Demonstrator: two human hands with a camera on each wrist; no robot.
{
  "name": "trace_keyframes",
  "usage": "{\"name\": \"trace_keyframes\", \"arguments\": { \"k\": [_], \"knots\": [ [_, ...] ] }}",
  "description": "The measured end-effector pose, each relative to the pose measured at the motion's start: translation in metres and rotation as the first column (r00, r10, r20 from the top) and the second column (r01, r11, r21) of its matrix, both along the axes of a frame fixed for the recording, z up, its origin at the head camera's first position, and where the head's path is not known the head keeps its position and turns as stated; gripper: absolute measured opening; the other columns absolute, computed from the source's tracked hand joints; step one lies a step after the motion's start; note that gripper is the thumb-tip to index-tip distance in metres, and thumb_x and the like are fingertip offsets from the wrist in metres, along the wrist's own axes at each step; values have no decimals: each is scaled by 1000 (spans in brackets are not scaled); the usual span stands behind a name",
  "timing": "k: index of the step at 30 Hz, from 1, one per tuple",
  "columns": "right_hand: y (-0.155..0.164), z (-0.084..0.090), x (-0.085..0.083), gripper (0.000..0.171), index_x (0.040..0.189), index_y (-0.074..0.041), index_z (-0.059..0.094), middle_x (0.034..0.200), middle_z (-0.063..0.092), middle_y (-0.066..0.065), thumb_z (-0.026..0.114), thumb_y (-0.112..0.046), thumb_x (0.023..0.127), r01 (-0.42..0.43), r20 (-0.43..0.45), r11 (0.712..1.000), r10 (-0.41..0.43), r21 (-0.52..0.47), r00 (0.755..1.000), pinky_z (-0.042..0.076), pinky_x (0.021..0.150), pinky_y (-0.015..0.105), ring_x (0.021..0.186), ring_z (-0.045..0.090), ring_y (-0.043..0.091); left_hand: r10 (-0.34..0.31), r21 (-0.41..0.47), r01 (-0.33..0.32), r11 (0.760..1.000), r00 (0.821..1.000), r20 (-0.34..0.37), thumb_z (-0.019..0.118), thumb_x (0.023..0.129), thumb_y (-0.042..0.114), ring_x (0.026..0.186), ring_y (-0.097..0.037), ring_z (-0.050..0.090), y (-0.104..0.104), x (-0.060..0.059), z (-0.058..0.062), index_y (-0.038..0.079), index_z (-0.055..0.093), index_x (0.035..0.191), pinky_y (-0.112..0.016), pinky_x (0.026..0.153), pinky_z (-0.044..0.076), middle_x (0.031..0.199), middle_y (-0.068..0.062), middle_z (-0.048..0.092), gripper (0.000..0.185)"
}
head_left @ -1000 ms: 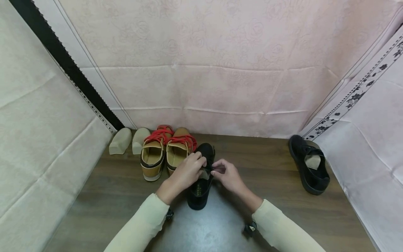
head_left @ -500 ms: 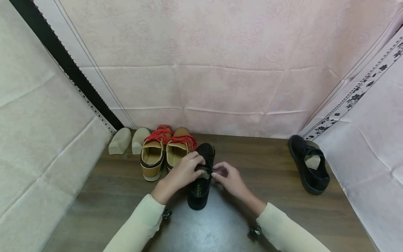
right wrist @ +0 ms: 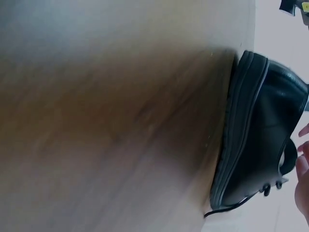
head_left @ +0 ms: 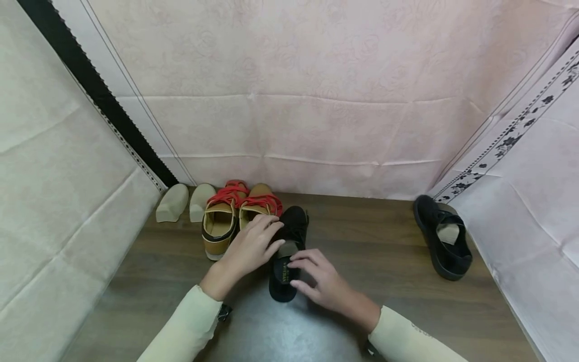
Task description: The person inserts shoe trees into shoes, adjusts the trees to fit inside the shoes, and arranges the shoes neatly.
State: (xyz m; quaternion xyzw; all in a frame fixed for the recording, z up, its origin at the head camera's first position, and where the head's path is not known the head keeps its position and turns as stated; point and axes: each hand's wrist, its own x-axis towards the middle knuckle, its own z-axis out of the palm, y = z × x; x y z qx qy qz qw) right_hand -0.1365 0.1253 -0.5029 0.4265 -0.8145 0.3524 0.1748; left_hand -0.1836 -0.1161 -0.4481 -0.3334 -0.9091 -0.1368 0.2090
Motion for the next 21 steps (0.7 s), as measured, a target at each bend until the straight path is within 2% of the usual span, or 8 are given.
{"name": "trace_keyframes", "arguments": {
  "k": [7, 15, 21],
  "knots": [
    [-12, -1, 3, 29, 117, -13, 72, 126, 66, 3, 80, -23, 92, -65, -53, 997, 67, 42, 996, 54, 99, 28, 120, 59, 14, 11, -34, -12, 999, 1000, -29, 74, 96, 38, 132, -37, 58, -13, 2, -4, 6, 64, 138, -49, 105, 52, 144, -18, 59, 54],
    [-16, -4, 4, 20, 109, -15, 74, 115, 69, 3, 81, -19, 90, -67, -82, 996, 72, 64, 994, 53, 95, 23, 112, 62, 12, 37, -103, -37, 994, 999, 5, 68, 98, 48, 140, -40, 51, -23, 4, -11, 9, 58, 147, -53, 111, 47, 154, -19, 51, 63],
    [-18, -5, 4, 19, 107, -17, 74, 107, 68, -7, 82, -18, 90, -58, -102, 992, 69, 109, 992, 54, 91, 23, 103, 64, 8, 42, -157, -44, 987, 999, -16, 67, 98, 51, 144, -42, 46, -29, 5, -14, 10, 57, 148, -53, 114, 44, 157, -20, 47, 65]
  ]
}}
